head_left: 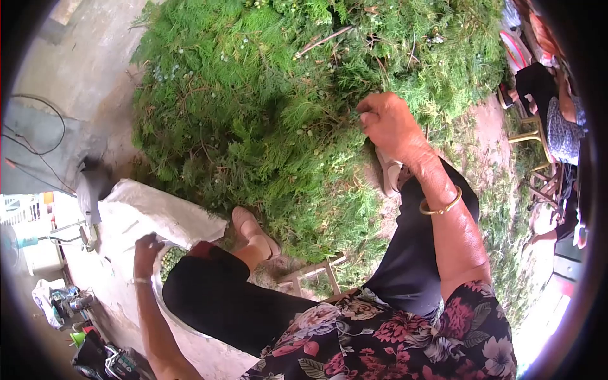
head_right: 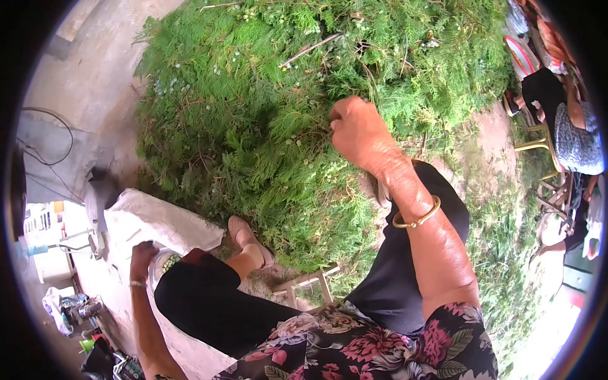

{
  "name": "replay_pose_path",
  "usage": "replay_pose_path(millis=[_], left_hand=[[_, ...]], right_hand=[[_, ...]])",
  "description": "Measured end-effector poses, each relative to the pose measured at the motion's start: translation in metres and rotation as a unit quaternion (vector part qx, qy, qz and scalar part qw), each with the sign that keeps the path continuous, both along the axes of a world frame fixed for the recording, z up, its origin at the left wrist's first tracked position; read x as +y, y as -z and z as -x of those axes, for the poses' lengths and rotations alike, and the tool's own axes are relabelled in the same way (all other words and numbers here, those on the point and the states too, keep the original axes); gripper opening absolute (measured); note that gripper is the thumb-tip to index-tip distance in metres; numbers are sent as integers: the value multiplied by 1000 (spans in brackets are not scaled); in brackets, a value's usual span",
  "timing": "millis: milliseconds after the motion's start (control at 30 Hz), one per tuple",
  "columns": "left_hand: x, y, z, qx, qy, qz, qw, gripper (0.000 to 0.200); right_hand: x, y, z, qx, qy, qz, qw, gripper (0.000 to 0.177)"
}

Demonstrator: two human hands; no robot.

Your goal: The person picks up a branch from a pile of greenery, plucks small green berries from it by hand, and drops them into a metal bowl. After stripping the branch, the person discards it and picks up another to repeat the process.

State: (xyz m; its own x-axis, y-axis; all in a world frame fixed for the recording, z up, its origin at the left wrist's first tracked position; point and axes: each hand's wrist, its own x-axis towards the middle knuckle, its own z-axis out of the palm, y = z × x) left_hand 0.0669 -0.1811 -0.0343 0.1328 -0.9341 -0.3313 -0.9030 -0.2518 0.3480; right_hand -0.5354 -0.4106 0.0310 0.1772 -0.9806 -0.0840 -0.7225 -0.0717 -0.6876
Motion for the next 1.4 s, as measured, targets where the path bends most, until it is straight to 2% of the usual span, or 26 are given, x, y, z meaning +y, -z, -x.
replay_pose_path(millis=[33, 67, 100, 133, 167, 200, 333, 400, 467, 500, 567, 600, 667, 700, 800, 833, 933, 967, 1033, 1067, 1133, 1167, 1200, 1267, 1333, 1400], left_hand=[[-41, -22, 63, 31, -139, 11, 990, 47], [-75, -9, 71, 63, -88, 21, 994, 51], [-108, 4, 85, 16, -32, 23, 999, 51], [-135, 10, 123, 19, 5, 103, 994, 50], [-169, -5, 177, -30, 58, 78, 995, 48], [-195, 1, 211, 11, 112, 84, 990, 48], [-265, 54, 326, 21, 184, 207, 961, 48], [-279, 64, 376, 31, 262, 285, 922, 38], [-286, 91, 417, 115, 338, 231, 905, 34], [-286, 106, 433, 120, 342, 230, 903, 34], [-282, 136, 456, 11, 318, 122, 940, 34], [-280, 147, 458, 14, 322, 122, 939, 34], [-276, 170, 454, -36, 259, 42, 964, 37], [-274, 180, 448, -37, 241, 62, 968, 32], [-266, 153, 431, -8, 221, 49, 974, 25], [-260, 138, 426, -15, 209, 85, 974, 16], [-244, 104, 396, 11, 233, 96, 968, 18], [-239, 93, 388, 4, 226, 98, 969, 18], [-230, 68, 370, 25, 289, 130, 948, 15], [-226, 51, 365, 17, 282, 134, 950, 15], [-220, 16, 362, -4, 381, 130, 916, 14], [-217, 1, 361, -11, 373, 133, 918, 14], [-214, -12, 362, -18, 382, 148, 912, 10], [-213, -41, 364, -29, 384, 167, 908, 6], [-215, -71, 368, -21, 388, 237, 890, 2], [-217, -91, 373, -25, 387, 253, 886, 4]], right_hand=[[-1, 6, 3, -23, -13, 53, 998, 16], [-1, 6, 4, -23, -9, 55, 998, 16], [1, 4, 2, -35, 0, 30, 999, 14], [2, 2, 0, -47, 9, 5, 999, 11], [4, -3, -2, -39, 28, -6, 999, 12], [4, -7, -2, -38, 32, -4, 999, 12], [4, -16, 3, -46, 67, -24, 996, 16], [3, -17, 6, -70, 89, -17, 993, 16], [3, -21, 10, -62, 103, -23, 993, 16], [3, -21, 11, -75, 109, -24, 991, 16], [5, -21, 17, -102, 111, -28, 988, 16], [5, -22, 19, -100, 115, -28, 988, 16], [4, -25, 21, -104, 125, -56, 985, 16], [4, -25, 22, -113, 127, -54, 984, 14], [4, -25, 22, -94, 133, -54, 985, 14], [4, -24, 21, -98, 130, -53, 985, 14], [7, -16, 16, -79, 97, -1, 992, 15], [8, -14, 11, -47, 72, 18, 996, 15], [13, -7, -2, 5, 5, 100, 995, 14], [15, -3, -10, -2, -2, 105, 994, 14], [20, 4, -25, 63, -151, 234, 958, 16], [22, 5, -29, 96, -201, 167, 961, 32], [24, 0, -33, 92, -208, 174, 958, 32], [25, -11, -41, 152, -253, 10, 955, 38], [26, -5, -49, 125, -242, 16, 962, 44], [24, 0, -57, 73, -75, 0, 995, 46]])
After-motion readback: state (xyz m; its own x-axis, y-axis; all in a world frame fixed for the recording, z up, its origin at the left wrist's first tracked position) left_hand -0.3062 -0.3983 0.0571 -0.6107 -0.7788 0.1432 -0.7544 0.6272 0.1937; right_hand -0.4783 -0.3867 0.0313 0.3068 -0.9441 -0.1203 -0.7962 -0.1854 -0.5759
